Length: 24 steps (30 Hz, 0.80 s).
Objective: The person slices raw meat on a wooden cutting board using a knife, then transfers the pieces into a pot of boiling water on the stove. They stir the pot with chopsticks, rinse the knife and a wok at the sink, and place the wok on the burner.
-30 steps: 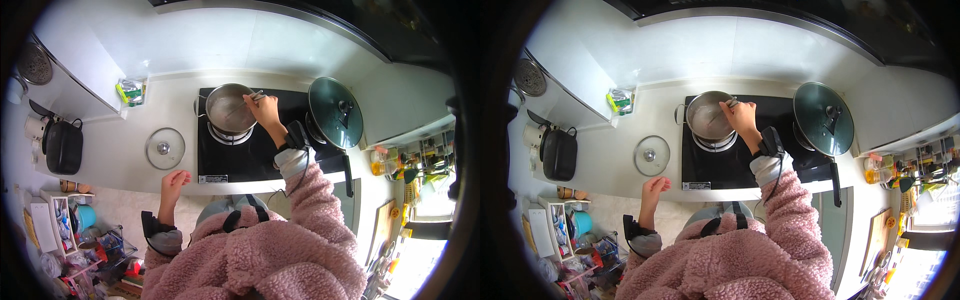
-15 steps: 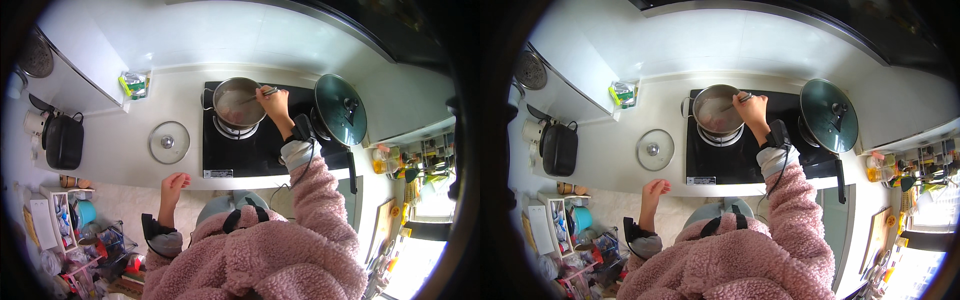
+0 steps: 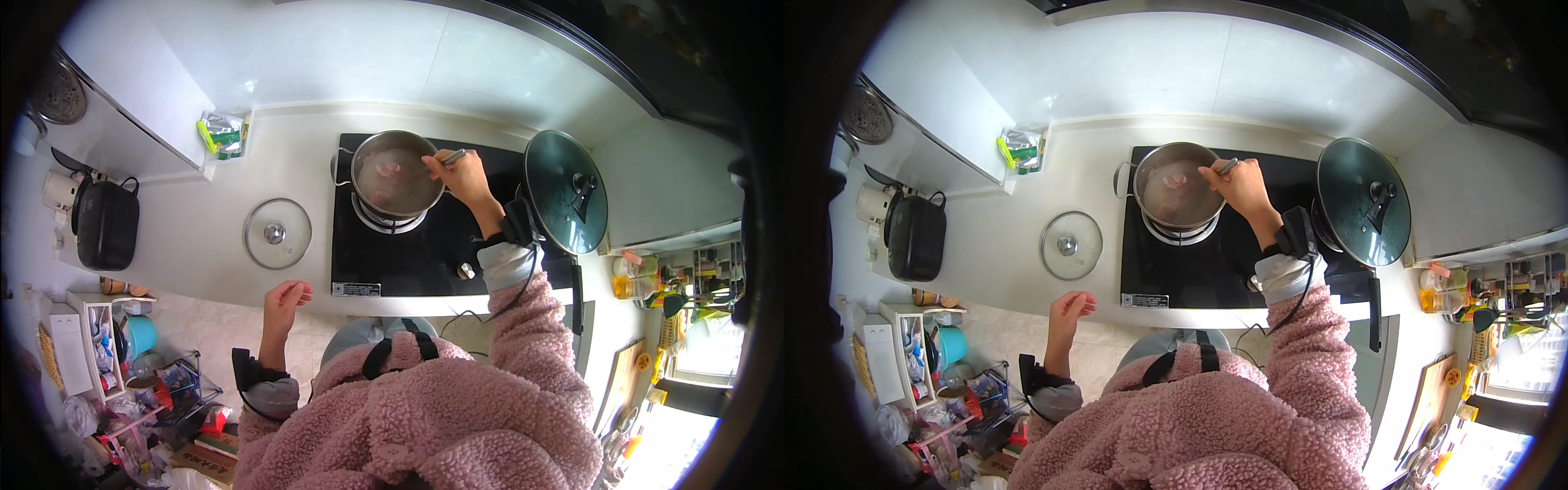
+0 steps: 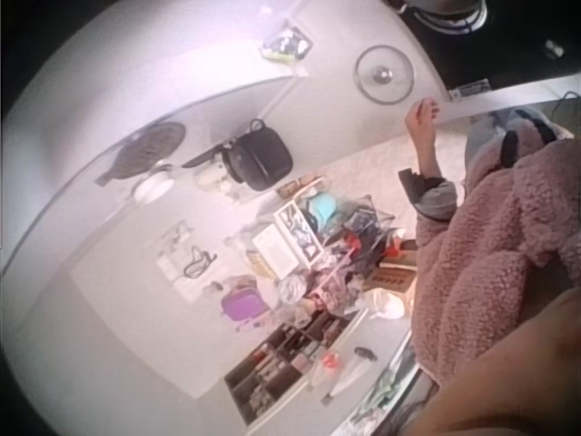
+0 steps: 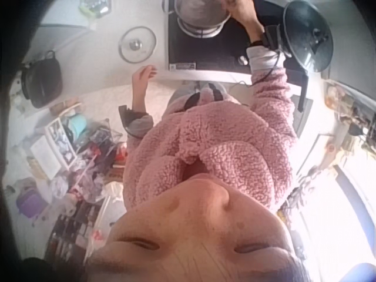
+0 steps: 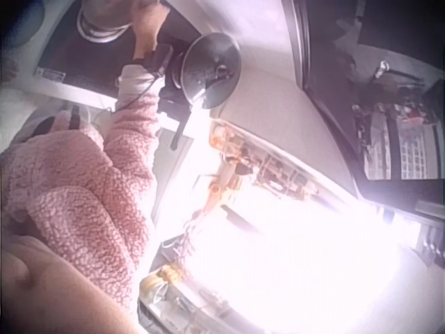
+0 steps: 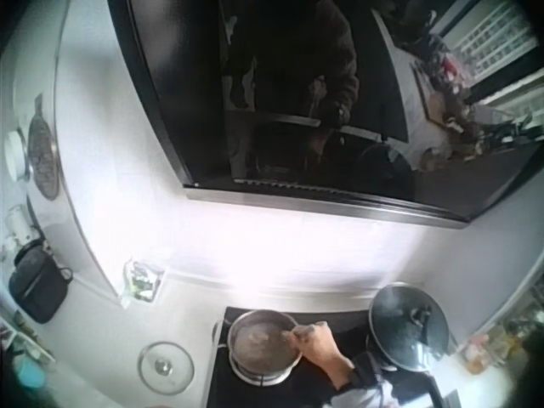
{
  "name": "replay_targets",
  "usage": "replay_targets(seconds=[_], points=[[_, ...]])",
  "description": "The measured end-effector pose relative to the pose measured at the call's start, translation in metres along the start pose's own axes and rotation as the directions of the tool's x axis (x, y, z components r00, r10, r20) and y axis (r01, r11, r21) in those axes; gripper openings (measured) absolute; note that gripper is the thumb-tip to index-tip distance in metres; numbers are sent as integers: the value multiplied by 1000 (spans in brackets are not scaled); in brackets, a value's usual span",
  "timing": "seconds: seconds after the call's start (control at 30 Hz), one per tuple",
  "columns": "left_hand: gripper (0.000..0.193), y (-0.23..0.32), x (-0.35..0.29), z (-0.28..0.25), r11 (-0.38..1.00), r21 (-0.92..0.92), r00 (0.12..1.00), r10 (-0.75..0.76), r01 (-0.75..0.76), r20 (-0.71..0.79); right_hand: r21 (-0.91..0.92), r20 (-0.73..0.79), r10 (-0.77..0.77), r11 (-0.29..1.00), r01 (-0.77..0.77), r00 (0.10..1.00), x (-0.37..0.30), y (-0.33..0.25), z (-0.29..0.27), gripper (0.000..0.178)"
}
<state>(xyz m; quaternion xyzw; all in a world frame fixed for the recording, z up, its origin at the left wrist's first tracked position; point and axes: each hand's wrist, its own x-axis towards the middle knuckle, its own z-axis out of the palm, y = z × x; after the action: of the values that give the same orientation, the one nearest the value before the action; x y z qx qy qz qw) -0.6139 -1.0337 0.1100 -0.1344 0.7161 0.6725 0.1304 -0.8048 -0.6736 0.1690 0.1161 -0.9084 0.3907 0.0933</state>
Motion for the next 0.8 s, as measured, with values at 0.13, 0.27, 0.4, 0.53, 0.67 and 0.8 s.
replay_targets(seconds=[0.13,0.27,0.4,0.53,0.67,0.8], points=[[20,4,3,9,1000,-3,1000,-10,10,-4,-130,-264,-25,991,-10,964,11,5,16,32],[22,5,2,14,1000,22,1000,-12,12,-14,124,-96,57,991,-45,994,12,2,25,27],[22,6,3,17,1000,27,1000,-12,13,-21,179,-4,43,983,-42,999,7,-1,14,26],[22,6,4,20,1000,15,1000,-18,18,-10,128,85,-126,985,115,988,8,2,14,23],[23,8,4,23,1000,26,1000,13,-13,-1,78,-219,-78,992,97,973,13,12,28,24],[23,9,4,24,999,32,1000,-2,2,1,73,-112,-8,997,17,994,9,14,31,26]])
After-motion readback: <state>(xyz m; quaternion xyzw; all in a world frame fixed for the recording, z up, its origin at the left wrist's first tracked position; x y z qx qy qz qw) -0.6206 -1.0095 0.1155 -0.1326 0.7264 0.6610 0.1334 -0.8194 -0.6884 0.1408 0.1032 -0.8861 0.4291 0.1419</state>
